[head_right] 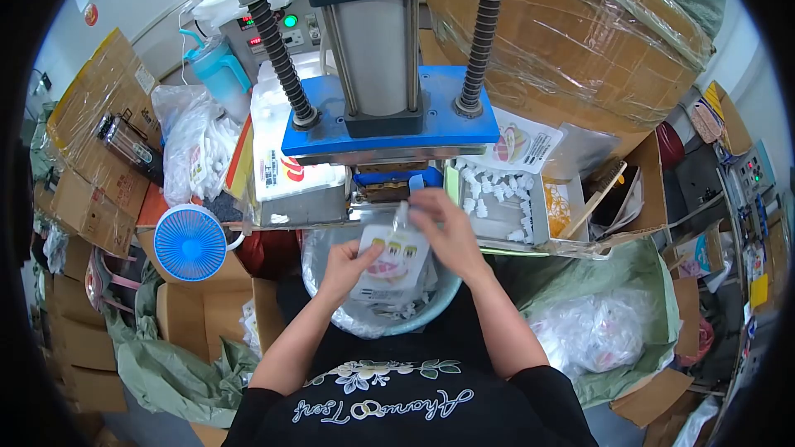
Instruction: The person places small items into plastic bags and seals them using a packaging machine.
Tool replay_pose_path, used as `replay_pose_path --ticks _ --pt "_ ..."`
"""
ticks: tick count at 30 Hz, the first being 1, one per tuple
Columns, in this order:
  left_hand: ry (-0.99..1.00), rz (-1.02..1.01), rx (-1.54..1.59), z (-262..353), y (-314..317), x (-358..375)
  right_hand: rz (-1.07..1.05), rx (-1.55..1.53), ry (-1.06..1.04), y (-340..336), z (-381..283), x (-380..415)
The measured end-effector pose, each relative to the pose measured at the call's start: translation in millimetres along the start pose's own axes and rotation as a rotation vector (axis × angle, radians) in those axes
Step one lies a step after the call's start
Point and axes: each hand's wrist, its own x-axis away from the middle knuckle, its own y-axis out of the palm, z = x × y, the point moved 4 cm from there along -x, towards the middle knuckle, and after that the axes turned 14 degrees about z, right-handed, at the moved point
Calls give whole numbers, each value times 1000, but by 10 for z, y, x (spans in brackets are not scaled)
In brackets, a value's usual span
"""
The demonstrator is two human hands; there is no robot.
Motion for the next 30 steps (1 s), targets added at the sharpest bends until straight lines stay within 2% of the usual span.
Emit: replay_pose_path --ticks 1,3,4,6,7,9,11,14,15,16,17,18,19,21,22,23,24,25,27,30 --pt "3 -2 3 73 53 -35 1 2 -3 -59 -15 -53" --pt "-135 52 219 202 143 -94 155 259 4 -337 -16 -162" --pt "-192 44 234 197 163 -153 165 269 -1 -414 -7 -176" --pt "-207 50 302 243 225 -214 198 691 -176 -633 51 -197" --pt "-228 69 363 266 271 -251 200 788 -347 -686 115 -176" --pt "-282 66 413 243 291 -312 139 920 -309 -724 263 -104" --pt "-297 27 403 197 320 -343 155 865 -163 -664 426 -87" --pt "-217 44 347 255 155 -379 161 855 -209 -617 432 -76" --pt "-167 29 176 297 30 -434 184 855 -197 -621 424 -88" --pt "-113 16 7 371 -85 -492 164 814 -144 -619 436 -113" --pt "53 80 -140 543 -214 -523 142 771 -93 -635 453 -131" --pt "150 132 -110 705 -273 -550 158 723 -171 -665 543 -159" --pt "297 236 -213 754 -465 -670 170 720 -170 -704 558 -187" --pt "702 429 -495 876 -630 -721 54 -199 441 -735 731 -217" --pt "707 424 -497 760 -725 -749 64 -357 488 -774 692 -223" --pt "820 455 -841 559 -799 -755 69 -360 487 -825 638 -230" --pt "926 478 -1188 427 -822 -743 73 -629 596 -844 555 -224" --pt "825 406 -1077 479 -744 -545 74 -901 698 -848 505 -212" --pt "880 430 -1040 471 -669 -187 78 -867 662 -876 554 -175" --pt "982 514 -940 470 -829 -155 102 -710 572 -841 702 -157"
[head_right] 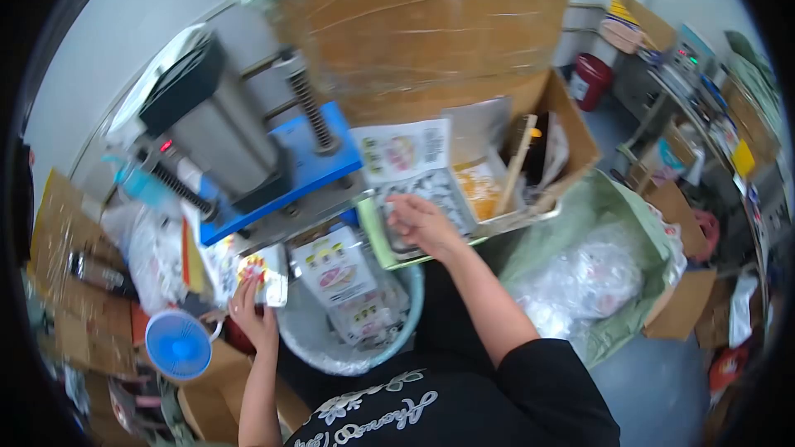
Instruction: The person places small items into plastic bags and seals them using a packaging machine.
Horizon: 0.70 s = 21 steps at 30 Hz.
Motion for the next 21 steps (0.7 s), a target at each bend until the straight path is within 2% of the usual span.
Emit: replay_pose_path --ticks 1,3,5,6,7,9,13,15,17,20,21 --pt "-16 37 52 -27 -48 -90 19 58 -26 50 -15 27" --pt "-165 -15 29 -146 -20 -167 78 162 -22 164 -61 116" --pt "-247 42 283 154 -171 -251 75 364 -106 234 -65 141" --pt "-358 14 455 244 -168 -210 61 342 -121 291 -25 156" --pt "-532 -78 606 440 -218 -192 49 361 -109 393 -7 200" --pt "-676 -188 768 642 -141 -19 32 508 -152 660 35 340" --pt "-749 -249 709 640 193 445 -132 537 -122 1013 207 485" --pt "-698 -251 735 682 215 538 -181 557 -86 1074 290 503" --pt "-727 -246 756 631 228 606 -244 733 -86 1075 379 505" --pt "-729 -317 769 521 237 652 -341 826 -57 969 489 481" --pt "-685 -419 750 512 251 670 -378 891 -33 955 511 502"
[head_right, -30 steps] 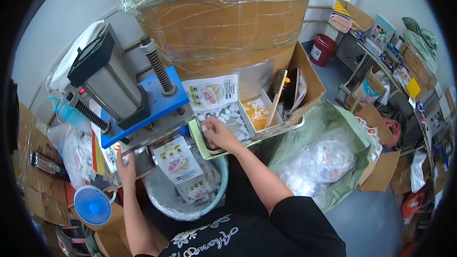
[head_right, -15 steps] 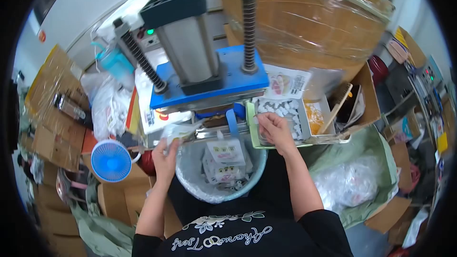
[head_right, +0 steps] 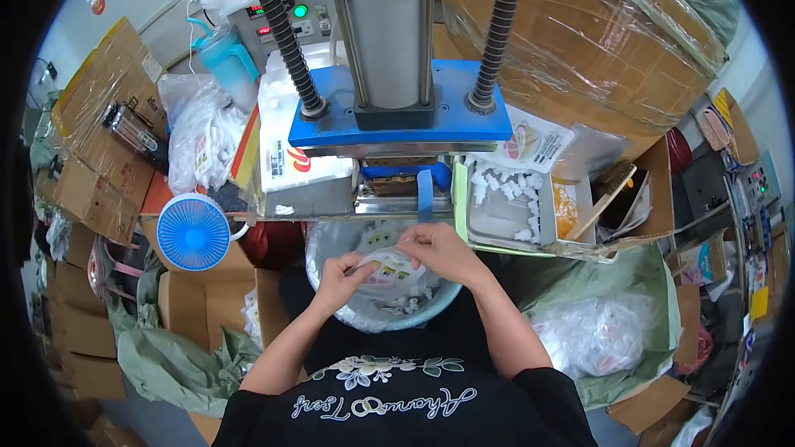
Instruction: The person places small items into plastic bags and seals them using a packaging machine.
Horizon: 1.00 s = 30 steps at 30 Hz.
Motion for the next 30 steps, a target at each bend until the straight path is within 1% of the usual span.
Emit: replay_pose_path --ticks 1,2,4,5,6,7,8,9,10,11,12,14,15,16,18,20,22,23,24,25,26,28,30 --pt "-3 -96 -54 -14 31 9 -7 28 19 -2 -27 17" --pt "-3 -104 -53 -9 55 -8 0 27 23 -11 -23 15" --pt "-148 -115 -66 -8 117 -103 209 22 -165 -120 -101 -10" --pt "-144 -117 -62 43 168 -161 295 -19 -160 -194 -121 -43" --pt "-151 -39 27 112 213 -227 295 -13 -164 -267 -167 -65" --pt "-159 41 115 166 249 -286 346 -155 -75 -394 -185 -71" --pt "-157 47 121 195 312 -339 395 -297 16 -514 -168 -59" --pt "-252 84 240 189 370 -394 391 -291 12 -651 -86 -58" --pt "-347 119 362 187 404 -453 292 -707 11 -793 42 -83" --pt "-429 37 380 223 420 -492 178 -1118 11 -865 93 -113" --pt "-426 38 389 238 450 -543 177 -1109 8 -878 86 -135" --pt "-528 46 595 235 537 -613 499 -1527 341 -934 238 -161" --pt "-523 44 600 255 542 -623 407 -1596 336 -956 321 -167" --pt "-522 29 621 275 535 -622 405 -1593 330 -970 369 -161" --pt "-528 18 634 265 458 -661 200 -1574 251 -924 386 -157" --pt "-191 -72 134 307 216 -834 194 -1570 263 -920 405 -132" --pt "-6 210 -356 632 -355 -1144 103 -1436 144 -940 473 -182" --pt "-9 222 -365 518 -457 -1186 127 -1393 134 -923 457 -179" --pt "292 347 -593 415 -535 -1258 112 -1396 138 -875 407 -179" --pt "599 464 -818 355 -563 -1283 202 -1318 155 -852 377 -181" --pt "474 291 -925 177 -557 -1266 292 -1238 169 -840 369 -188" --pt "513 268 -923 348 -502 -915 268 -1213 138 -865 359 -184" --pt "544 214 -913 451 -484 -559 319 -1027 91 -891 323 -116"
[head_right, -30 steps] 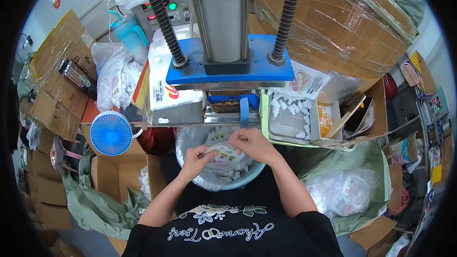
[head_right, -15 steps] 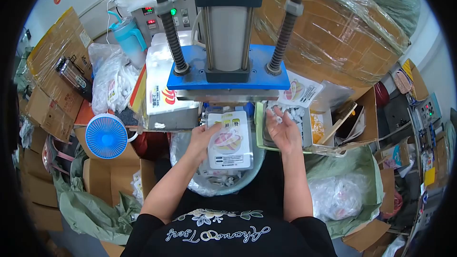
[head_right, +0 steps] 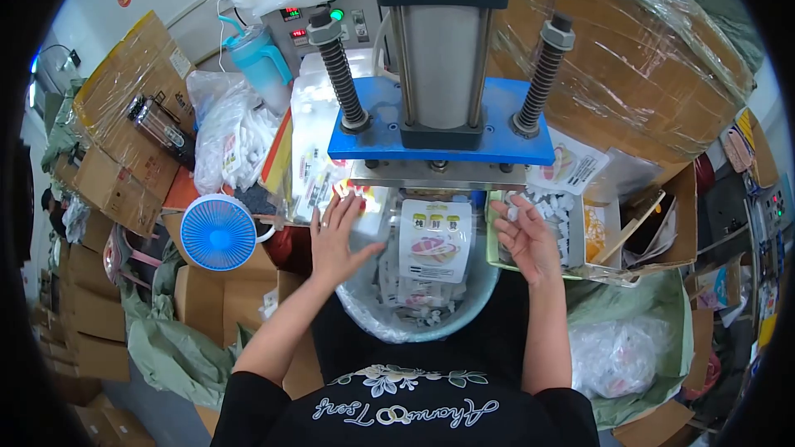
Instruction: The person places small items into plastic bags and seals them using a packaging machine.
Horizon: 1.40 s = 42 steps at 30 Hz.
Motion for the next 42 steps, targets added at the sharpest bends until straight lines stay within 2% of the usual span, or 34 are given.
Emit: replay_pose_path --ticks 1,4,6,8,9,10,12,14,16,20,22,24,25,26,27,28,30,31,32,33,34,37,38,41,42 --pt "-22 97 40 0 -80 73 13 53 -46 3 -9 15" --pt "-104 122 167 -217 -190 56 26 210 -126 16 -28 53" --pt "-178 313 332 -134 -298 -7 70 310 -179 111 -18 114" --pt "-381 207 613 -2 -338 29 110 598 -361 251 -32 206" --pt "-401 204 776 58 -263 67 75 606 -405 331 -16 247" --pt "-399 199 797 142 -202 108 59 628 -439 426 14 278" --pt "-562 23 890 297 -12 256 -32 730 -550 661 114 379" --pt "-564 25 929 340 225 432 -148 790 -535 842 254 467" --pt "-632 -61 969 463 268 509 -240 805 -520 970 380 537" --pt "-624 -166 1040 386 342 653 -309 931 -449 886 494 513" --pt "-598 -248 938 349 312 667 -420 1190 -340 818 539 529" --pt "-569 -426 922 393 363 657 -399 1232 -354 811 521 539" --pt "-563 -433 926 425 384 607 -301 1147 -478 804 466 522" --pt "-636 -419 941 453 419 532 -206 1058 -600 801 394 513" --pt "-712 -400 956 483 451 458 -101 1007 -638 795 293 485" --pt "-711 -398 960 529 477 380 -101 1011 -641 769 213 421" --pt "-835 -274 1132 596 512 214 120 1169 -824 581 -37 278" --pt "-906 -260 1215 651 506 140 116 1175 -830 481 -110 226" --pt "-905 -254 1224 690 515 77 160 1301 -923 383 -201 180" --pt "-1004 -273 1328 729 548 40 207 1427 -1016 334 -264 152" --pt "-1103 -294 1431 764 574 2 207 1434 -1023 290 -289 126" --pt "-1137 -318 1456 771 628 -71 168 1718 -1267 242 -237 59" --pt "-1146 -321 1457 762 651 -70 167 1719 -1267 219 -191 15" --pt "-1110 -352 1381 701 653 -58 250 1634 -1033 207 -29 -70" --pt "-1115 -353 1372 641 621 -91 248 1629 -1025 198 2 -70"
